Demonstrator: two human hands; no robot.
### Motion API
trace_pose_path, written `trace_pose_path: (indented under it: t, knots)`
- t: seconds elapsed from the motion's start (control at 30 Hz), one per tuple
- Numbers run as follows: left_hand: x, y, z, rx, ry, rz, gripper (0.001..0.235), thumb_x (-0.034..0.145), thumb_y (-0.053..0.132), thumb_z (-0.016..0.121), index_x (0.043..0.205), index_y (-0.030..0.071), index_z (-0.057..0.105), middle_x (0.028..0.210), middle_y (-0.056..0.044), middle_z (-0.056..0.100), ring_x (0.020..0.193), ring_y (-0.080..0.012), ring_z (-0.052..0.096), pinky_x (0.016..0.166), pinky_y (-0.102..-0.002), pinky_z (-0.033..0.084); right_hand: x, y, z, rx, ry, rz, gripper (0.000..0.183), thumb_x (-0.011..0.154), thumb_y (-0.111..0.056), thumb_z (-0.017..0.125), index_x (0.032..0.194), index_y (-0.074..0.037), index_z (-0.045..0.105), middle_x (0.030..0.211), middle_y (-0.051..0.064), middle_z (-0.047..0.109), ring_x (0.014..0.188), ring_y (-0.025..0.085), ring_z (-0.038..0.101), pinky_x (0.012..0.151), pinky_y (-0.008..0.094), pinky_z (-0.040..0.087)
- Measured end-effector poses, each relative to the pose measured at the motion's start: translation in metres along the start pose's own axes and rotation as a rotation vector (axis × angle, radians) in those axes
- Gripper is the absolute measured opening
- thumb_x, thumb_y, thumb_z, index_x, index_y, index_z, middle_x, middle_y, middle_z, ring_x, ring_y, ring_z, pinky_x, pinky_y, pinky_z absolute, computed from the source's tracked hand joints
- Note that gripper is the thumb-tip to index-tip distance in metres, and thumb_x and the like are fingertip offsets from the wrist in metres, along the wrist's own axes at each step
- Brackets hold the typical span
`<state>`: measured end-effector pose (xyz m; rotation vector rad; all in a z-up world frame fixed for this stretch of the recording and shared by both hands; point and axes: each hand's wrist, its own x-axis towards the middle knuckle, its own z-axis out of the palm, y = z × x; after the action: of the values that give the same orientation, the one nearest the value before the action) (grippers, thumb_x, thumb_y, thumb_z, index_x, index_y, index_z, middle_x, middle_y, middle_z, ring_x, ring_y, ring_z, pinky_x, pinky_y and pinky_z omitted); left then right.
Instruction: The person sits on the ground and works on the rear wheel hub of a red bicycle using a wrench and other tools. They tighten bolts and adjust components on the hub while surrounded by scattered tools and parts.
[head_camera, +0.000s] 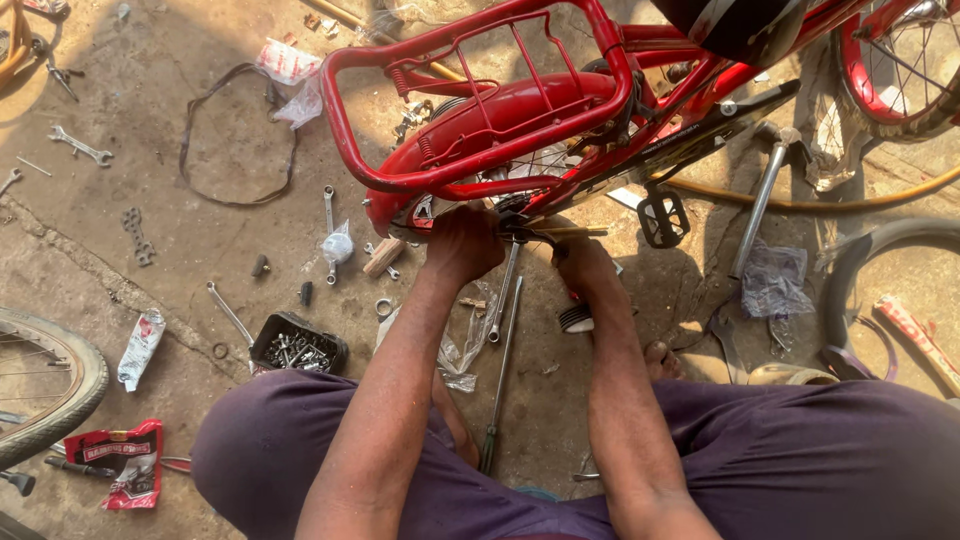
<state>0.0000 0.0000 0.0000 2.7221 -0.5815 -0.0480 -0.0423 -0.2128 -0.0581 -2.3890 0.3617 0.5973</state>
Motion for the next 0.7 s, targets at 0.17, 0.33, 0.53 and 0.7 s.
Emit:
trace_pose_path:
  t: [0.17, 0.33, 0.53, 0.7]
  knots:
    - [0.009, 0.008, -0.012, -0.03, -0.098, -0.046, 0.025, 0.086, 0.02, 0.056, 0.084, 0.007, 0.076, 0.087, -0.02, 0.073, 0.08, -0.0366, 0.073, 0.074, -0.05, 0.057, 0.005, 0.005, -0.006, 0.023, 0.015, 0.034, 0.024, 0.097, -0.019, 0.061, 0.114, -0.01, 0.076, 0.105, 0.016, 0.076, 0.094, 0.031, 0.074, 0.086, 0.046, 0.057]
    - [0.0, 0.015, -0.016, -0.029, -0.229, -0.123, 0.027, 0.087, 0.024, 0.058, 0.087, 0.005, 0.077, 0.088, -0.021, 0.074, 0.083, -0.0377, 0.073, 0.076, -0.049, 0.058, 0.012, 0.039, 0.053, 0.218, -0.045, -0.057, 0.026, 0.092, -0.022, 0.066, 0.112, -0.008, 0.074, 0.101, 0.017, 0.077, 0.092, 0.029, 0.073, 0.084, 0.045, 0.055]
    - [0.004, 0.014, -0.02, -0.054, -0.199, -0.116, 0.025, 0.084, 0.026, 0.061, 0.084, 0.005, 0.076, 0.081, -0.02, 0.072, 0.077, -0.0381, 0.071, 0.07, -0.051, 0.057, 0.028, 0.039, 0.096, 0.194, 0.052, -0.216, 0.022, 0.093, -0.02, 0.065, 0.108, -0.007, 0.074, 0.1, 0.02, 0.074, 0.094, 0.034, 0.071, 0.085, 0.045, 0.053]
    - [0.0, 0.006, -0.011, -0.021, -0.121, -0.039, 0.02, 0.084, 0.019, 0.059, 0.083, 0.006, 0.075, 0.082, -0.019, 0.072, 0.078, -0.0372, 0.071, 0.071, -0.049, 0.058, 0.022, 0.05, 0.047, 0.09, 0.099, -0.139, 0.02, 0.095, -0.019, 0.063, 0.107, -0.007, 0.074, 0.104, 0.019, 0.074, 0.095, 0.037, 0.071, 0.084, 0.048, 0.055]
